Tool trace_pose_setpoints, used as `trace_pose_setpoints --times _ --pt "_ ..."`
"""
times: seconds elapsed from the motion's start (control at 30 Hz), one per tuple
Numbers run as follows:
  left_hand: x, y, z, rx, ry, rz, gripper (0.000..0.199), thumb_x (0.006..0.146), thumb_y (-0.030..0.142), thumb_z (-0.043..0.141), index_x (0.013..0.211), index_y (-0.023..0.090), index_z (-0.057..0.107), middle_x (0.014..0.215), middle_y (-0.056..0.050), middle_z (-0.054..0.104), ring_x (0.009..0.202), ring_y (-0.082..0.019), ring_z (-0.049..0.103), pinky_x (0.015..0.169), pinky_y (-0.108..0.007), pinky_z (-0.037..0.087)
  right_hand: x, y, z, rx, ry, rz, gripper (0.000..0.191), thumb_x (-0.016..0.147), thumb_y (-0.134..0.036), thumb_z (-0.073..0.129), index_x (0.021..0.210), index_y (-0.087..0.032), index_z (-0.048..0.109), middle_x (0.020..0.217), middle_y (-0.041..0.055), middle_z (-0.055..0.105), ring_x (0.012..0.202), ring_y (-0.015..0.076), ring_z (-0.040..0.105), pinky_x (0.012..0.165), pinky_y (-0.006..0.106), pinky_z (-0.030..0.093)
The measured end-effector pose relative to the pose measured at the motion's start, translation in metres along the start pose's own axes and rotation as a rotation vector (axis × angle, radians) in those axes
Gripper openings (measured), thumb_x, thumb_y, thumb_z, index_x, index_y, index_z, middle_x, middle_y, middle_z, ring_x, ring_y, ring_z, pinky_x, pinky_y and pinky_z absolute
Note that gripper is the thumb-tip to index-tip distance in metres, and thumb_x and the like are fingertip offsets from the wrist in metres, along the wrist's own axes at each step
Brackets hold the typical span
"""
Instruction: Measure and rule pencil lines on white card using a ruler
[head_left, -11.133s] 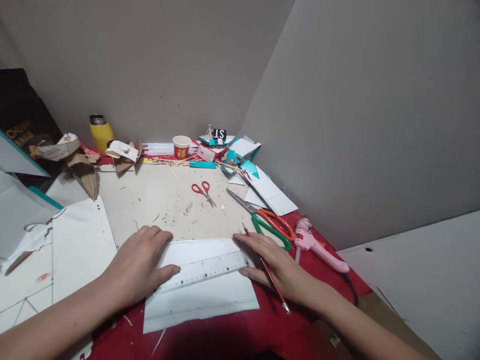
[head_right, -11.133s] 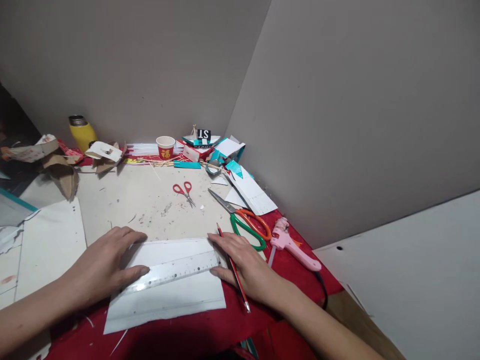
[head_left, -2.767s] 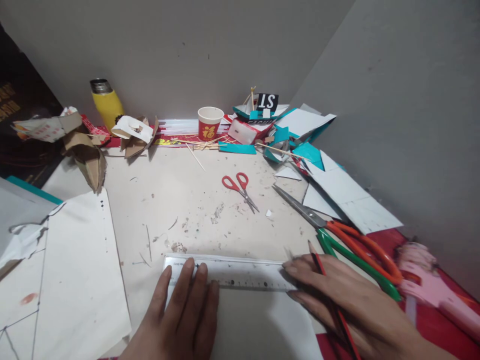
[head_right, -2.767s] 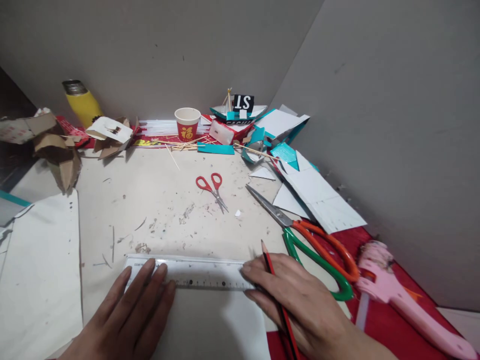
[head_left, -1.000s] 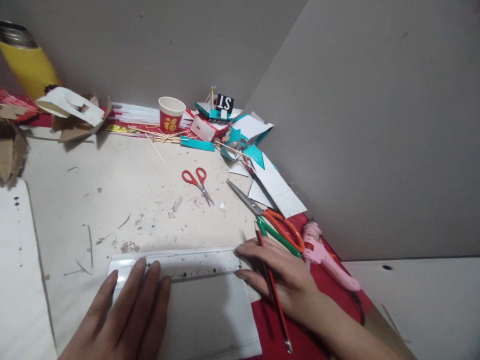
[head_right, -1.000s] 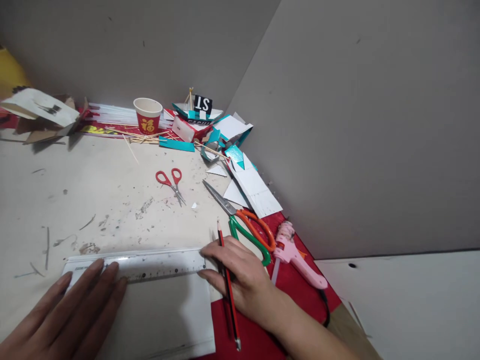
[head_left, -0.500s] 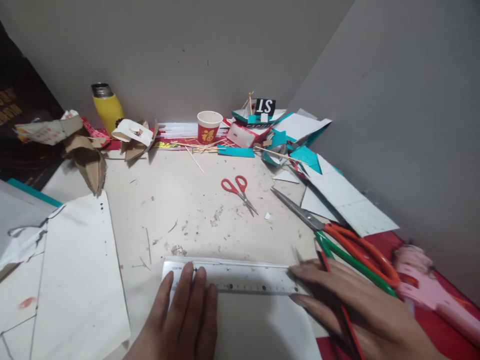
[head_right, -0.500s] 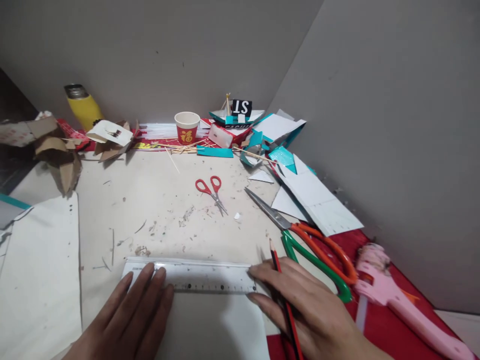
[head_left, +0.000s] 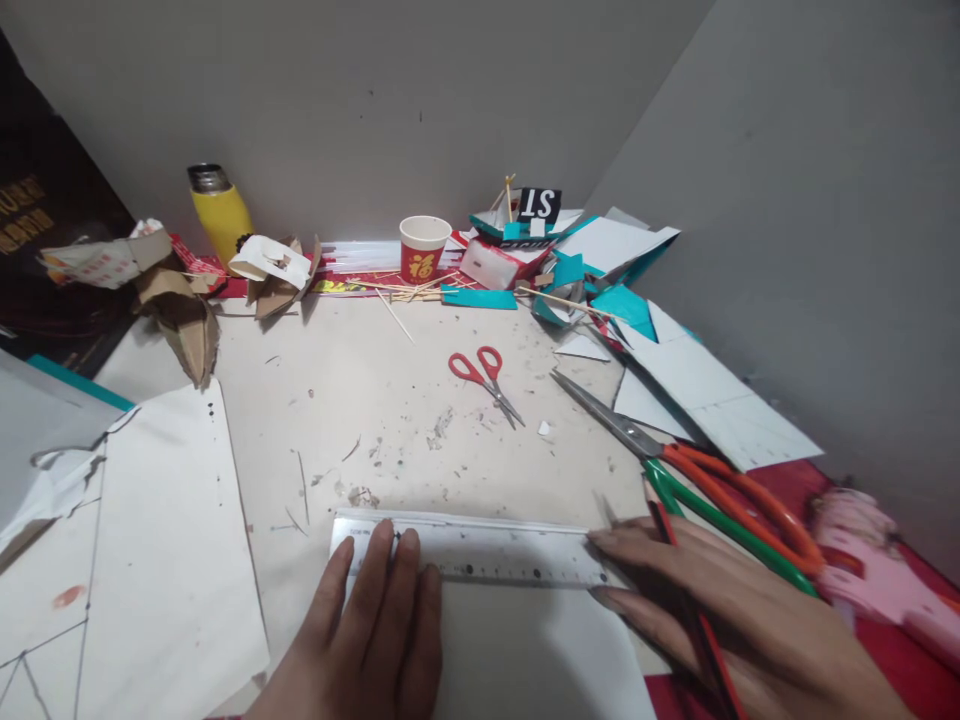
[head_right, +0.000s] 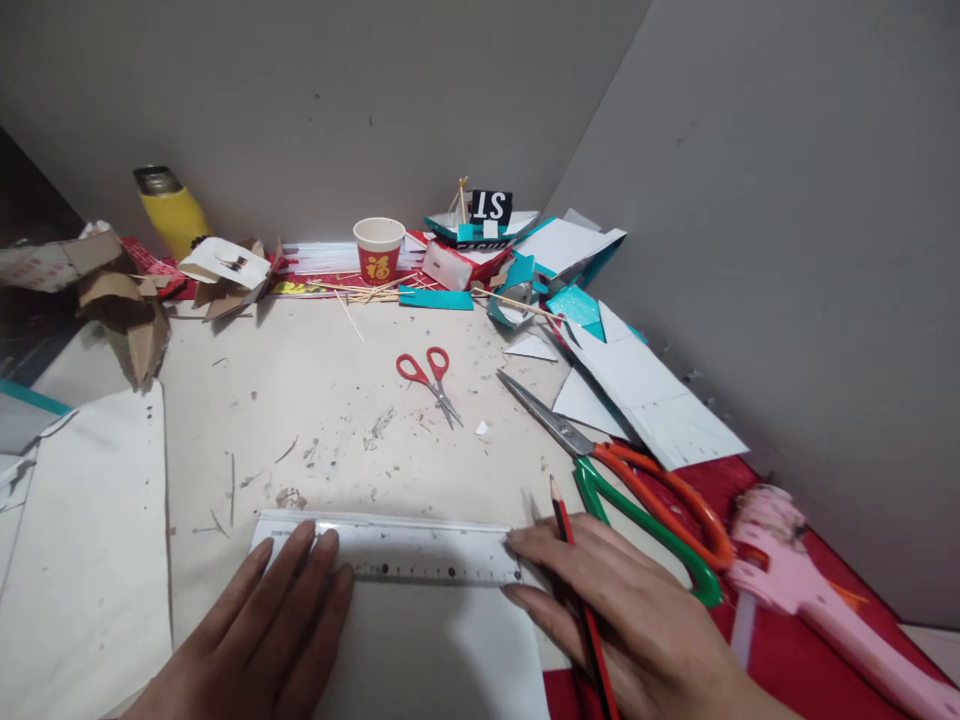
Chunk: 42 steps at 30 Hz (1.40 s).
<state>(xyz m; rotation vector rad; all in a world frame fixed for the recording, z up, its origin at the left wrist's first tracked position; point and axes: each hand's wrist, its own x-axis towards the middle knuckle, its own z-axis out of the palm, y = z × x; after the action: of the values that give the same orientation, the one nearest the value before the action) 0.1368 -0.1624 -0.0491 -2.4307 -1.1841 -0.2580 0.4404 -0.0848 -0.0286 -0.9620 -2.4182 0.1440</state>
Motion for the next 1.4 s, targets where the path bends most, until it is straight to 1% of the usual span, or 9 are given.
trace_pose_setpoints --times 0.13,0.33,0.47,0.6,0.67,0.8,0.97,1.17,1.4 --pt "0.001 -0.002 0.002 -0.026 0.035 0.004 0.044 0.089 0.025 0.048 0.129 0.009 0.052 0.133 -0.019 0.059 0.138 -0.040 0.036 0.113 -0.053 0.027 -0.002 0.001 0.001 0.019 0.015 0.001 0.023 0.091 -0.027 0.060 0.114 -0.025 0.061 0.091 0.0059 0.074 0.077 0.0230 0.071 0.064 0.033 0.059" --pt "0.003 -0.003 0.002 -0.031 0.038 0.002 0.041 0.091 0.023 0.045 0.128 0.008 0.052 0.134 -0.019 0.058 0.137 -0.040 0.037 0.113 -0.052 0.028 -0.003 0.002 0.001 0.014 0.007 0.005 0.023 0.091 -0.028 0.060 0.114 -0.025 0.062 0.091 0.0060 0.074 0.078 0.0231 0.071 0.064 0.033 0.059" --pt "0.003 -0.002 0.003 -0.042 0.070 -0.003 0.039 0.093 0.017 0.037 0.127 0.007 0.052 0.132 -0.020 0.057 0.138 -0.041 0.033 0.113 -0.053 0.026 0.001 -0.002 0.000 0.019 -0.003 0.012 0.023 0.093 -0.027 0.058 0.116 -0.025 0.059 0.092 0.0058 0.074 0.077 0.0225 0.070 0.065 0.033 0.058" --pt "0.002 -0.002 0.002 -0.099 0.040 -0.009 0.040 0.094 0.017 0.033 0.129 0.006 0.049 0.135 -0.021 0.054 0.141 -0.041 0.028 0.115 -0.053 0.022 0.004 -0.004 -0.001 0.025 -0.004 0.034 0.024 0.093 -0.023 0.057 0.116 -0.025 0.057 0.091 0.0054 0.073 0.076 0.0212 0.069 0.062 0.032 0.056" --pt "0.002 -0.003 0.001 -0.130 0.014 -0.022 0.040 0.096 0.020 0.032 0.132 0.009 0.047 0.136 -0.019 0.054 0.143 -0.038 0.024 0.116 -0.051 0.018 0.005 -0.005 -0.001 0.023 -0.008 0.021 0.025 0.092 -0.020 0.058 0.117 -0.024 0.057 0.092 0.0052 0.072 0.077 0.0207 0.069 0.063 0.031 0.056" --pt "0.000 -0.007 -0.001 -0.191 -0.044 -0.010 0.042 0.097 0.026 0.035 0.137 0.016 0.044 0.137 -0.014 0.054 0.146 -0.034 0.017 0.118 -0.049 0.011 0.005 -0.005 -0.003 0.022 0.001 0.024 0.026 0.091 -0.017 0.060 0.116 -0.022 0.058 0.095 0.0068 0.072 0.083 0.0217 0.069 0.066 0.031 0.055" --pt "-0.001 -0.013 -0.001 -0.179 -0.065 0.059 0.047 0.096 0.032 0.041 0.140 0.016 0.043 0.137 -0.013 0.055 0.146 -0.035 0.014 0.118 -0.047 0.008 0.003 -0.006 -0.003 0.075 -0.034 0.027 0.030 0.089 -0.013 0.061 0.118 -0.018 0.057 0.095 0.0076 0.071 0.082 0.0213 0.067 0.069 0.032 0.054" --pt "-0.002 -0.012 0.000 -0.198 -0.070 0.046 0.049 0.095 0.030 0.040 0.142 0.016 0.039 0.137 -0.014 0.054 0.147 -0.034 0.011 0.118 -0.046 0.007 0.003 -0.007 -0.004 0.082 -0.031 0.048 0.029 0.090 -0.015 0.061 0.119 -0.020 0.056 0.095 0.0071 0.071 0.082 0.0208 0.066 0.069 0.032 0.053" --pt "-0.002 -0.012 0.002 -0.216 -0.054 0.041 0.049 0.094 0.032 0.042 0.141 0.017 0.040 0.137 -0.013 0.055 0.146 -0.034 0.014 0.118 -0.046 0.008 0.006 -0.009 -0.005 0.081 -0.045 0.062 0.027 0.092 -0.018 0.060 0.118 -0.020 0.055 0.094 0.0071 0.070 0.080 0.0201 0.065 0.068 0.032 0.053"
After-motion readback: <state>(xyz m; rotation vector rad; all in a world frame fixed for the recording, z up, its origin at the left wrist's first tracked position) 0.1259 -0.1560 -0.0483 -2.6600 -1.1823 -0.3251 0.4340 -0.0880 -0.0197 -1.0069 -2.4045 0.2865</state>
